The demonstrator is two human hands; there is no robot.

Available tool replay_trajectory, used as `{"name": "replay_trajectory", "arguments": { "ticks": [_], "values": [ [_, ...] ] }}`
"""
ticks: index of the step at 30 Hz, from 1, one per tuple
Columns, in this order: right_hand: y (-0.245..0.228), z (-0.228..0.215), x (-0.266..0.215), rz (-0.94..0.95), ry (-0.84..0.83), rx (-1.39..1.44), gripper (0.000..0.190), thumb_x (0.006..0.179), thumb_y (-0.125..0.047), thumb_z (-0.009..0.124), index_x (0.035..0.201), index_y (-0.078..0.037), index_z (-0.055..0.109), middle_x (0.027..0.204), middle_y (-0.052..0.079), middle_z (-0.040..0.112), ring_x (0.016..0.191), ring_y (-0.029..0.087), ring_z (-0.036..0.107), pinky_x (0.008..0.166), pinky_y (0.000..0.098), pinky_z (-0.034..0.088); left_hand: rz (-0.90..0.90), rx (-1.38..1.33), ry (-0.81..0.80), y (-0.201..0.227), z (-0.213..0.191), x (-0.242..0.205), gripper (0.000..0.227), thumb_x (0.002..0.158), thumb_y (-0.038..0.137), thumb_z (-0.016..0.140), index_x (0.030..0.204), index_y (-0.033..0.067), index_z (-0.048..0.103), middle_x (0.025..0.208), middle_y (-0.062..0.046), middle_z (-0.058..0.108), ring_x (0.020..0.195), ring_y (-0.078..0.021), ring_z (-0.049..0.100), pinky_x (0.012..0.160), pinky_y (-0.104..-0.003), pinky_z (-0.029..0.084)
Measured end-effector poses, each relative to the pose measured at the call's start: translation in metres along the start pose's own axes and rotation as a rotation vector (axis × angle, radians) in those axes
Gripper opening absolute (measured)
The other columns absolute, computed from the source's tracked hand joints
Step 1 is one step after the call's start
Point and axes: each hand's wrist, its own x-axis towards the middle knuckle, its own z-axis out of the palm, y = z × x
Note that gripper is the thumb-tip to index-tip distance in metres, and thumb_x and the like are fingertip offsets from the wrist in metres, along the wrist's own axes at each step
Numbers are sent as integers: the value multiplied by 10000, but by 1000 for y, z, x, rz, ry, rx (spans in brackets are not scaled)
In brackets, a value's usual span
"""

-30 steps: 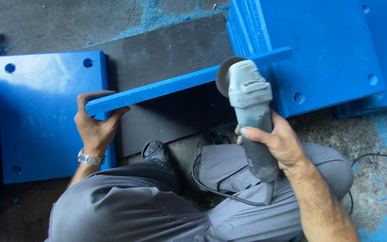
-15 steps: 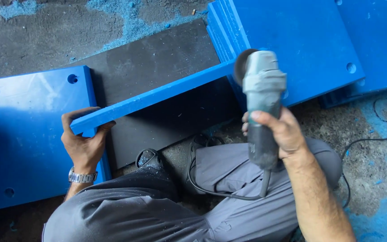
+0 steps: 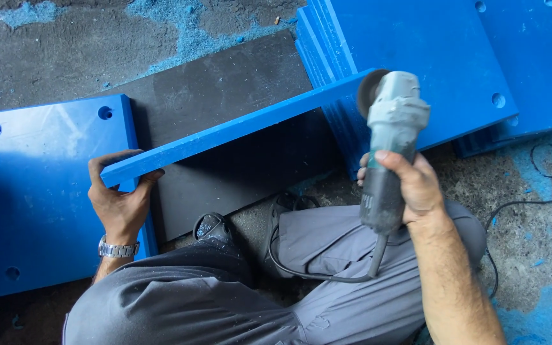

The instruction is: Using an angle grinder to smooth the edges of stacked blue plastic blocks on a workshop floor.

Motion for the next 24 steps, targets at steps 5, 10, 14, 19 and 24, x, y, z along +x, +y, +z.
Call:
{"name": "replay_trajectory", "arguments": {
  "ticks": [5,10,14,19,24],
  "values": [
    [2,25,-11,56,-57,-128,534,781,-275,802,1147,64,611,919,147,704,766,222,720,690,381,626,-18,-23,-6,7,-1,5,555,903,229,903,1290,80,534,1133,-155,760,1011,-277,771,829,-380,652],
    [-1,9,0,22,-41,-42,524,792,-282,797,1160,32,596,928,132,700,778,220,721,702,385,634,-32,-15,-7,8,-1,6,543,906,221,900,1286,81,537,1130,-146,761,997,-264,772,815,-369,654],
    [-2,3,0,-3,40,-33,514,819,-286,798,1165,33,591,923,137,694,781,227,720,715,378,635,-19,-36,4,14,-1,7,559,892,215,915,1276,74,535,1129,-146,760,1012,-276,771,832,-371,641],
    [4,57,-17,27,-77,-178,553,781,-268,800,1201,-2,558,906,125,694,749,212,708,662,374,618,-74,-7,15,21,-2,13,575,843,229,942,1235,76,550,1083,-155,766,952,-278,772,781,-376,624],
    [19,128,-28,85,-283,-391,603,741,-258,827,1231,-15,574,924,88,681,752,180,701,693,343,604,-12,-72,28,13,0,16,581,827,238,949,1220,83,550,1100,-140,762,991,-281,770,795,-364,637]
  ]
}}
